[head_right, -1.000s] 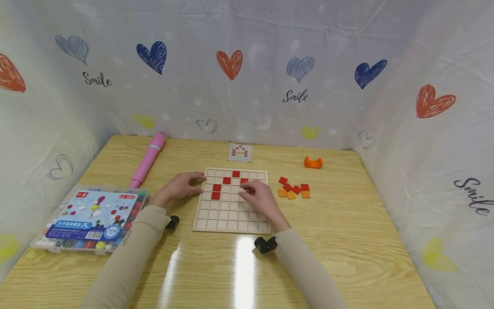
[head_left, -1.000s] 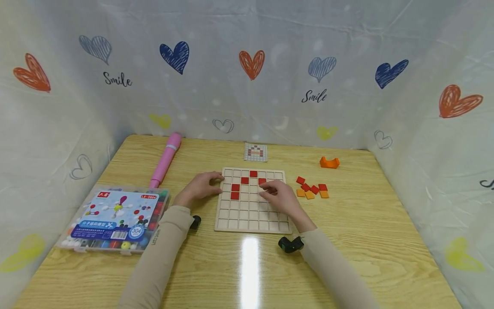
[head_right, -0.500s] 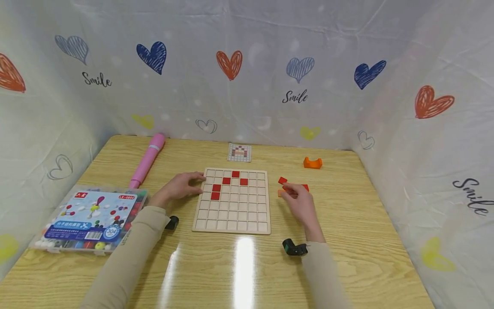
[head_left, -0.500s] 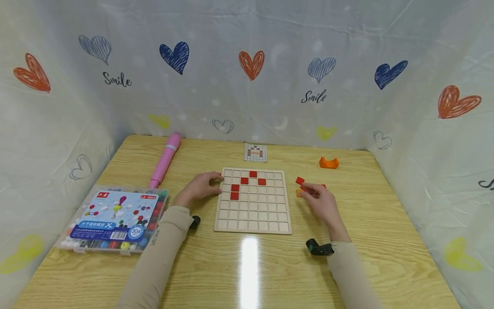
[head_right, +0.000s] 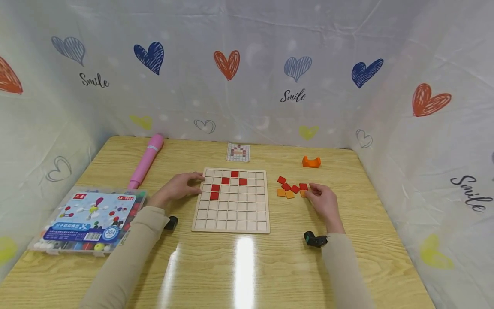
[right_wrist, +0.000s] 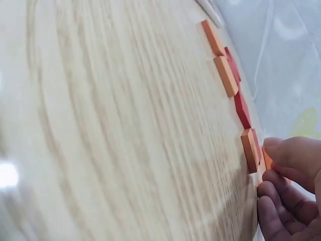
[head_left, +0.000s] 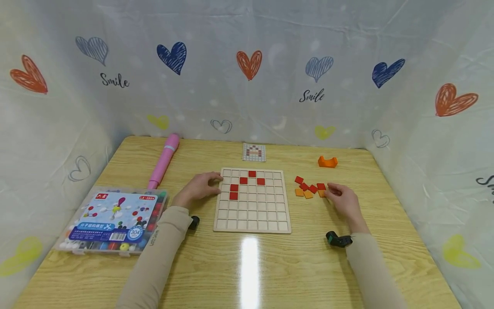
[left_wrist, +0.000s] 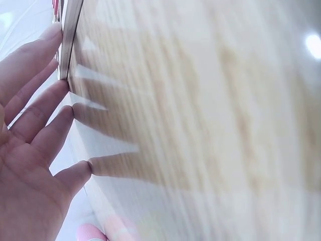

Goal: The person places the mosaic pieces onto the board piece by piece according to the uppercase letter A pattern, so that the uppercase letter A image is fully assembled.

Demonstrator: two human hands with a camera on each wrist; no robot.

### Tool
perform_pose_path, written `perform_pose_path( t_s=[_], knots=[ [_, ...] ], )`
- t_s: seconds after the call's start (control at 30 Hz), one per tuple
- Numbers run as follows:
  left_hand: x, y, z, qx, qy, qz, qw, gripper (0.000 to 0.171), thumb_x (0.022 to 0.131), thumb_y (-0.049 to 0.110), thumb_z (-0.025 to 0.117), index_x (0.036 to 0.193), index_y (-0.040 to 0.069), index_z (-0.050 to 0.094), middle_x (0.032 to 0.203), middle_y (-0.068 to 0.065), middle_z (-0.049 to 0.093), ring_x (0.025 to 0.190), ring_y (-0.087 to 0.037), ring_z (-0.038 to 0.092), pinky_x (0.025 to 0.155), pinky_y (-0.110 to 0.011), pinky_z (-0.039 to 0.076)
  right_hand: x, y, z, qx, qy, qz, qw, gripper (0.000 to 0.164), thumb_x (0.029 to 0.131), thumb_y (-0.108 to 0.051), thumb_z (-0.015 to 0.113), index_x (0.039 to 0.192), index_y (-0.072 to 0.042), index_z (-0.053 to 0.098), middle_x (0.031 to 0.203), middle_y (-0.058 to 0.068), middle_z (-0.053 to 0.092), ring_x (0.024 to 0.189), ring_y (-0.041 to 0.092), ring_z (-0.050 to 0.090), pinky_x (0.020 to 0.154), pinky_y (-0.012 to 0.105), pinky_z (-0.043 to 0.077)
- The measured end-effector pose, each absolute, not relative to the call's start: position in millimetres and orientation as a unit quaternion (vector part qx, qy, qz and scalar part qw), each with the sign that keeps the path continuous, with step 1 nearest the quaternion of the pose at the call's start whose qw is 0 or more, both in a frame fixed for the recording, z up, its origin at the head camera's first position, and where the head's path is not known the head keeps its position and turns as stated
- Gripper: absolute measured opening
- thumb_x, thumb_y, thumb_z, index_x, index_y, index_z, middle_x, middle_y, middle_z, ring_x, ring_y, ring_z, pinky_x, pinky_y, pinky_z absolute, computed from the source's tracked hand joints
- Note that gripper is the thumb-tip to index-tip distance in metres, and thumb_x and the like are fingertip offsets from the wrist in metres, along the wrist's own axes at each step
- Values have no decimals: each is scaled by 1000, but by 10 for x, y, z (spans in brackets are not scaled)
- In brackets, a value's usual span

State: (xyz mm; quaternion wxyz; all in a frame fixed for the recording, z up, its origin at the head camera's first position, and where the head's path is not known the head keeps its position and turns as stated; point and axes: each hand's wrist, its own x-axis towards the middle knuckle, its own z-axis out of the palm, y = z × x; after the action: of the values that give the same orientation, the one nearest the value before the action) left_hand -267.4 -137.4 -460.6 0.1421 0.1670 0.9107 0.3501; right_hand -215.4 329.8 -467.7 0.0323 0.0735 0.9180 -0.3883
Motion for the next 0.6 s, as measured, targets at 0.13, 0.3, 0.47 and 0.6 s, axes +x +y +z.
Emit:
perform_pose_path(
  t_s=[0.13,0.3,0.47,0.6],
  knots=[
    [-2682,-1377,-4607,164,911,349,144,45,94,15,71,136,5,60,155,-17,45,148,-38,33,124,-52,27,-2202,3298,-4679,63,925,-372,39,52,103,-25,58,146,2,49,141,28,55,126,41,53,105,52,47],
    [-2694,-1377,-4613,165,912,346,143,46,93,17,72,136,6,61,154,-16,46,148,-38,34,123,-51,27,-2275,3253,-4669,60,924,-374,47,53,102,-25,58,146,4,48,140,28,55,123,39,54,101,50,49],
    [-2696,-1379,-4613,163,911,349,146,46,94,17,71,137,6,60,155,-16,46,148,-37,34,124,-51,27,-2362,3224,-4678,67,926,-368,50,49,103,-24,57,142,4,51,137,26,57,116,36,56,92,40,52],
    [-2696,-1382,-4616,162,912,349,146,46,94,16,71,137,6,60,155,-16,45,148,-37,33,124,-51,26,-2429,3224,-4701,63,929,-361,40,45,102,-22,58,138,5,55,131,26,61,111,34,59,87,36,52]
  ],
)
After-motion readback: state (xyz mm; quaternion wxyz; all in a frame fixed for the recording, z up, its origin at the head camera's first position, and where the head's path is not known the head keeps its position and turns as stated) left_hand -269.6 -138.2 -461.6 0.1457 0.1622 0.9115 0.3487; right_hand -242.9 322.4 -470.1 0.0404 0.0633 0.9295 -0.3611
